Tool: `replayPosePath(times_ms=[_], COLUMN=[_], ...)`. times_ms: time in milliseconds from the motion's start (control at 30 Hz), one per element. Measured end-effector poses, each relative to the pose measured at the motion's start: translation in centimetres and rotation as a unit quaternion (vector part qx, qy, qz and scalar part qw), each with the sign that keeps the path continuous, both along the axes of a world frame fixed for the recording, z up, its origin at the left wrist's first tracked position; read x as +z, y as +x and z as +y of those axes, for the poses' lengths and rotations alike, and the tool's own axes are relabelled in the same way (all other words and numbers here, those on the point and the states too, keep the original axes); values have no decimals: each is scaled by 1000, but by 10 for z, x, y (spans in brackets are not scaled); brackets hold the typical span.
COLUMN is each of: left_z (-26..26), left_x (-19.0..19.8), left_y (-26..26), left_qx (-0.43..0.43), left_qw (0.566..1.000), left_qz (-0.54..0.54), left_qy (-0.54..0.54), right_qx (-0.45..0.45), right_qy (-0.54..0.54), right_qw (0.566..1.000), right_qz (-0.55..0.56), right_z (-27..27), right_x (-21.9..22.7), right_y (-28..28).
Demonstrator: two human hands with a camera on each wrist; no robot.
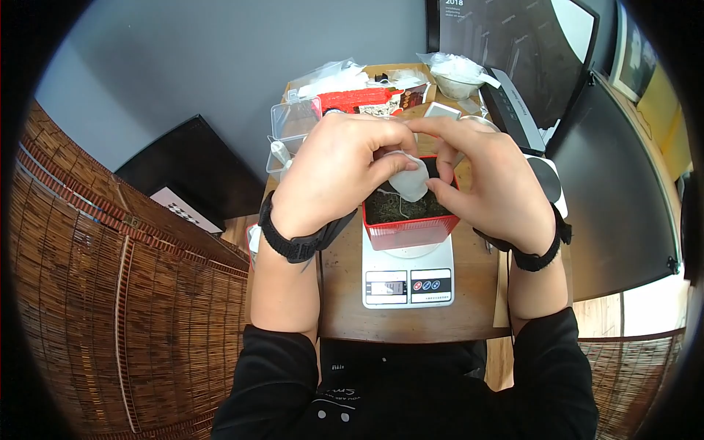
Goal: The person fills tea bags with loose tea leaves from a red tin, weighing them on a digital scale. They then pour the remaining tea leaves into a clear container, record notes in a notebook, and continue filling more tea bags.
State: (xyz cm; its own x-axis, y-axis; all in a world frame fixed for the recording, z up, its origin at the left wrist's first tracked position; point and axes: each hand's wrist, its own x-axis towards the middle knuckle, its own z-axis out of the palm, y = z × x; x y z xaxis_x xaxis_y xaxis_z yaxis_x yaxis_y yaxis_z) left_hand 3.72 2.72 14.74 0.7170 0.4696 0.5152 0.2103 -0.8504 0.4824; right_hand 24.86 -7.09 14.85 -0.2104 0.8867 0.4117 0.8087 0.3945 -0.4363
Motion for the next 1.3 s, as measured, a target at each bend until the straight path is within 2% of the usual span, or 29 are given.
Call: replayPosePath(times_ms=[67,100,200,267,400,433,500,600,700,767,1033,1233,1300], left_z=[0,0,2,3,4,3,2,2,4,4,-1,-4,2], left_x=[-1,-2,-2,-2,-3,-3,-1,-1,-3,-3,0,8,1], left_y=[0,1,0,0,0,-1,-2,-1,0,0,3,-3,-4], left_qx=[-8,-16,-10,-13,-27,-27,-20,-12,-23,-24,-23,18,8], left_qw=[1000,1000,1000,1000,999,999,999,999,999,999,999,999,999], left_qz=[-9,-17,-11,-9,-33,-32,-23,-20,-33,-36,-32,-4,-17], left_qy=[1,2,13,11,27,27,26,31,29,31,32,-50,35], right_qx=[59,59,69,4,28,47,66,60,58,52,35,15,13], right_qy=[128,128,222,28,-15,84,183,180,117,36,86,87,84], right_qw=[990,990,973,1000,999,995,981,982,991,998,996,996,996], right_qz=[27,27,-11,-6,26,7,-13,9,32,27,-5,21,33], right_z=[5,7,8,-1,0,4,7,6,3,2,7,8,9], right_x=[-11,-13,-10,1,-1,-9,-13,-11,-7,-6,-10,-9,-9], right_y=[0,0,1,2,1,1,2,1,1,1,3,7,7])
